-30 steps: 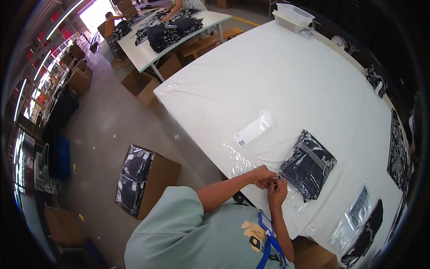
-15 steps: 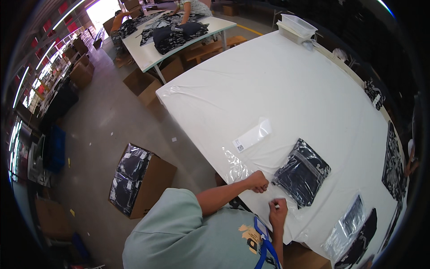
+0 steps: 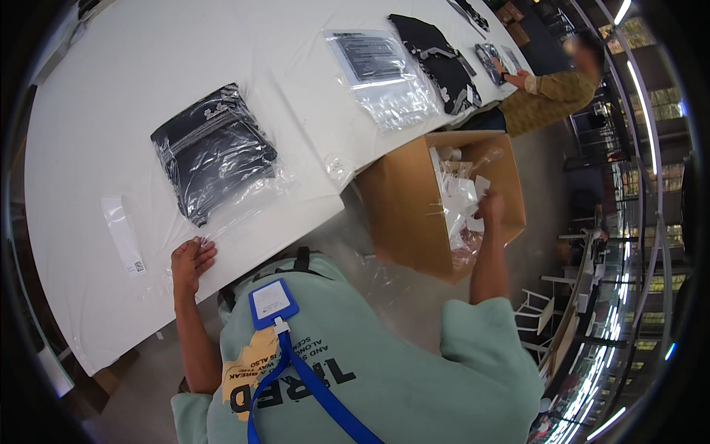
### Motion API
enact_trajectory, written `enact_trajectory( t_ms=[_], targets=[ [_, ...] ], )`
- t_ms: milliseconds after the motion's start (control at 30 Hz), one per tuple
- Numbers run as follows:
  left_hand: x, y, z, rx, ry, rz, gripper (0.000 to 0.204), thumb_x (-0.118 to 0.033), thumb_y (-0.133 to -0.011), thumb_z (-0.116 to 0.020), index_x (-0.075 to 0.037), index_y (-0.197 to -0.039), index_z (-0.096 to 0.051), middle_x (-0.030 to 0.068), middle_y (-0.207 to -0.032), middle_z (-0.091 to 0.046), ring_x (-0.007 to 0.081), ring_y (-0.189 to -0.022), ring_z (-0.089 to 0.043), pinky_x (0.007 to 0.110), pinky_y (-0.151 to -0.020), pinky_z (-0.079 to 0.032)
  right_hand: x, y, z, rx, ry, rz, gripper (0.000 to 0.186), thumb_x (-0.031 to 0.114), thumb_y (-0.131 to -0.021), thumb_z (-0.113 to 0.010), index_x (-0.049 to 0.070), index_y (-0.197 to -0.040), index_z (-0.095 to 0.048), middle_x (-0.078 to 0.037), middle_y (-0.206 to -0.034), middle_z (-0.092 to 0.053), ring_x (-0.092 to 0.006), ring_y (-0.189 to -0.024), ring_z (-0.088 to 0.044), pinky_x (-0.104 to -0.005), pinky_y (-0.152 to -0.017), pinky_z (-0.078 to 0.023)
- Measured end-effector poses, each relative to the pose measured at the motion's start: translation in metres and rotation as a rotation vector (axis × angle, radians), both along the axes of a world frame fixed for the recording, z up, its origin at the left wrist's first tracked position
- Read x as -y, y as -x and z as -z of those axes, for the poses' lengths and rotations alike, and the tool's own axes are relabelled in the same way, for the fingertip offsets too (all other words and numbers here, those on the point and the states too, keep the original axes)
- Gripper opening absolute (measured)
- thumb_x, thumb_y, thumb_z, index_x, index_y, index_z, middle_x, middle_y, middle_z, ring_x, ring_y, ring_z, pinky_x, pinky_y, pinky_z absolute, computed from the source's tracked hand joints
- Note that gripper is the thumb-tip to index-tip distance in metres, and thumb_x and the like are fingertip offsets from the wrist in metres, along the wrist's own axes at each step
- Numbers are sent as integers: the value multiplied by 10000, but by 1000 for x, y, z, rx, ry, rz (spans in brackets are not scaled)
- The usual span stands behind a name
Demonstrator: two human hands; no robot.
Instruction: The person folds black patterned garments, places them into clear plastic bags, seals the bags, and affixes white labels. The packaged items are then placed into a cardboard box. The process is repeated for several items.
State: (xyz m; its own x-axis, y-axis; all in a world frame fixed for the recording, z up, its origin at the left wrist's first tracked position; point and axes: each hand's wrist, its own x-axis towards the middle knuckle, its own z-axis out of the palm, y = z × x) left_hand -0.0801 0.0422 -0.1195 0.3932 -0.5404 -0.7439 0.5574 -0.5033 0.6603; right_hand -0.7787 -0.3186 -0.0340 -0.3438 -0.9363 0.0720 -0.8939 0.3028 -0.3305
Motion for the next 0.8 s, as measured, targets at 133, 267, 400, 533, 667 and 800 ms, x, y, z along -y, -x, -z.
enact_trajectory(
  t_ms=[133, 267, 400, 533, 667, 800],
  targets=[
    [-1, -1, 1, 20, -2, -14, 313, -302, -973, -639, -5, -1072, -654, 131, -987, -735, 207, -859, -733, 296, -723, -597, -52, -9, -53, -413, 427, 15, 277, 157, -877, -614, 34, -1092, -737, -218, -1017, -734, -341, -923, -724, -415, -837, -561],
    [3, -3, 1, 35, -19, -5, 324, -259, -969, -607, 13, -1140, -652, 143, -1002, -733, 218, -872, -733, 298, -741, -601, -64, -97, -99, -286, 708, -85, 262, 103, -873, -633, 42, -1111, -723, -154, -1073, -727, -298, -921, -715, -370, -820, -561],
    [9, -1, -5, 163, -62, 44, 336, -253, -960, -608, 2, -1173, -653, 135, -994, -731, 221, -842, -729, 296, -720, -593, -70, -228, -72, 233, 711, -372, 183, 85, -888, -647, 64, -1055, -720, -98, -970, -709, -168, -857, -662, -301, -771, -534],
    [18, 0, -5, 254, -105, 70, 323, -242, -952, -615, -10, -1173, -658, 126, -985, -727, 220, -820, -725, 298, -703, -582, -90, -345, 1, 518, 179, -562, 238, 153, -878, -664, 77, -1099, -706, -139, -982, -710, -289, -843, -688, -380, -776, -542],
    [21, -3, -4, 259, -138, 70, 259, -272, -951, -689, -54, -1086, -651, 95, -923, -723, 180, -798, -734, 274, -668, -595, -100, -400, 49, 441, -180, -665, 367, 214, -864, -664, 40, -1186, -683, -176, -1082, -693, -355, -1007, -667, -457, -856, -537],
    [17, 0, -6, 229, -97, 19, 234, -239, -967, -652, -46, -1099, -659, 99, -936, -728, 189, -793, -734, 287, -695, -597, -103, -405, 75, 259, -54, -643, 433, 194, -852, -667, 9, -1243, -647, -221, -1106, -677, -346, -1011, -667, -422, -895, -524]
  ],
)
